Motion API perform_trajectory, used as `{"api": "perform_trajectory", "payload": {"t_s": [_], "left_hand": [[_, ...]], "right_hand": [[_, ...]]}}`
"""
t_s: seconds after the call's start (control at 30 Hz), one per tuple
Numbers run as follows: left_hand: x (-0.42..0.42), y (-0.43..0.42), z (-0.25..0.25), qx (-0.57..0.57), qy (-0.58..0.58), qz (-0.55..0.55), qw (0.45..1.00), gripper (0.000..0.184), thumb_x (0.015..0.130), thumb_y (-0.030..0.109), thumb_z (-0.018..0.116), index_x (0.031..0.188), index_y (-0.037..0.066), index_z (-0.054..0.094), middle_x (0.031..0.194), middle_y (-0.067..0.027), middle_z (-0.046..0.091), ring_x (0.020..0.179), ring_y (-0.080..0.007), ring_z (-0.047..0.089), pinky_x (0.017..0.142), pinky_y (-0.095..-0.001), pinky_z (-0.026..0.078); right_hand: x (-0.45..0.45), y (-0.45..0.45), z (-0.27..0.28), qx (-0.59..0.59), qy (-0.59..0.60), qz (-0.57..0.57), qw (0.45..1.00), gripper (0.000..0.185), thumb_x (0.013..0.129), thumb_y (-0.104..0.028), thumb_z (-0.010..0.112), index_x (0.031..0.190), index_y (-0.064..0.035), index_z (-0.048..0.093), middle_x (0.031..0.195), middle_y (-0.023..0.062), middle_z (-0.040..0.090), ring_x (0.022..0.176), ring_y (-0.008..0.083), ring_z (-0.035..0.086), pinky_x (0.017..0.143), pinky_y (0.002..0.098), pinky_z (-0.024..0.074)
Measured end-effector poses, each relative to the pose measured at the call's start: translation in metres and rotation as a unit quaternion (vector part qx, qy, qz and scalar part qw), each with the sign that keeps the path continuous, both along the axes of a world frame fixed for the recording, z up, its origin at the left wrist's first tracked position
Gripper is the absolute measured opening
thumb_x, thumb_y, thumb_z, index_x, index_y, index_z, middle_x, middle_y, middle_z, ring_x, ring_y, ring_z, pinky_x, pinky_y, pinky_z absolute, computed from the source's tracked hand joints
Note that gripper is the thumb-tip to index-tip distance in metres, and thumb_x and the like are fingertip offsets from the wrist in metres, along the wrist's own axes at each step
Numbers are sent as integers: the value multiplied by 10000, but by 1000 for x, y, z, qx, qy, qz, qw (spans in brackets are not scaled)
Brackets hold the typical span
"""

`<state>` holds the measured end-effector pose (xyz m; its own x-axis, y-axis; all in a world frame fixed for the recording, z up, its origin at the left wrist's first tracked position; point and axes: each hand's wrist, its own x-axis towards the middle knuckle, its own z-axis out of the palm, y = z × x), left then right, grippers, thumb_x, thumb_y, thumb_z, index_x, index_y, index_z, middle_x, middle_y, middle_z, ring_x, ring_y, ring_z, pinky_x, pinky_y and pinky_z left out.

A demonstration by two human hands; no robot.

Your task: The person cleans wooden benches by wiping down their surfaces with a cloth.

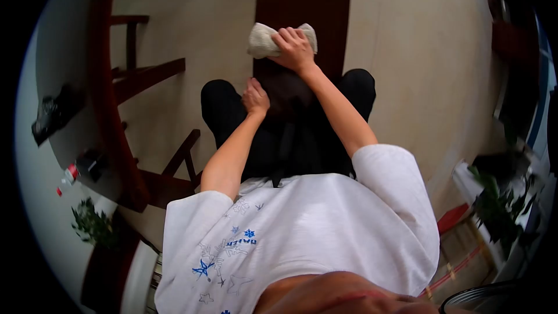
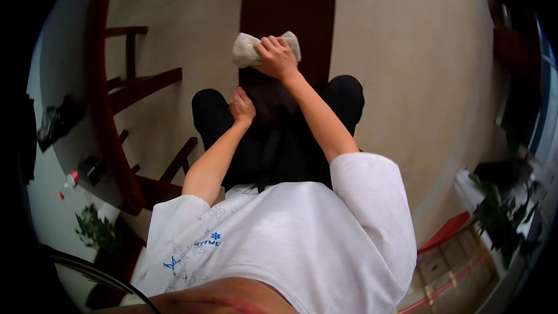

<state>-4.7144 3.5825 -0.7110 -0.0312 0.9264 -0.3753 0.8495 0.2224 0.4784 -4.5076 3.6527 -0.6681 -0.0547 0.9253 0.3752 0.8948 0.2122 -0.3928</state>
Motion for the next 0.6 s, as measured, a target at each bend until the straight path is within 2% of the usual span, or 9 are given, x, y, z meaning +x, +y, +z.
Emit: {"api": "perform_trajectory", "payload": {"t_s": [0.17,0.3,0.37,0.43,0.57,0.6], "left_hand": [[1,0,8,1,11,-21,1000,474,1113,394,300,1102,20,592,884,-319,694,849,-558,649,758,-630,485],[-5,-4,-4,40,-3,-28,999,500,1112,406,293,1146,10,598,889,-322,698,845,-559,650,768,-625,497],[-5,-6,-8,49,-7,-17,999,529,1109,429,287,1175,12,606,912,-322,705,855,-557,655,785,-625,504],[-3,-1,3,2,-18,-16,1000,545,1106,437,282,1213,9,602,945,-324,715,888,-545,670,805,-627,512],[-3,1,2,-12,-11,1,1000,531,1105,423,289,1226,2,589,945,-316,718,904,-538,676,815,-632,518],[-5,1,3,16,-36,-6,999,522,1107,411,291,1246,-1,580,958,-317,718,906,-538,677,813,-624,522]], "right_hand": [[5,-2,-6,13,3,-9,1000,491,702,-410,875,1048,-147,646,978,23,631,972,215,645,887,380,493],[1,-2,-8,24,-5,-7,1000,495,693,-418,880,1037,-146,652,993,27,640,975,223,650,889,383,500],[13,12,-16,38,-11,40,998,494,684,-422,882,1025,-146,654,996,31,641,980,235,653,878,395,508],[37,54,-17,60,-34,85,994,490,683,-425,875,1021,-147,656,996,38,646,971,255,662,850,413,521],[61,147,-28,102,-43,-18,994,515,691,-487,881,980,-118,665,944,51,662,926,264,674,811,456,543],[63,164,-30,160,-57,-38,985,513,689,-492,880,972,-116,677,924,57,664,907,269,679,805,461,544]]}}
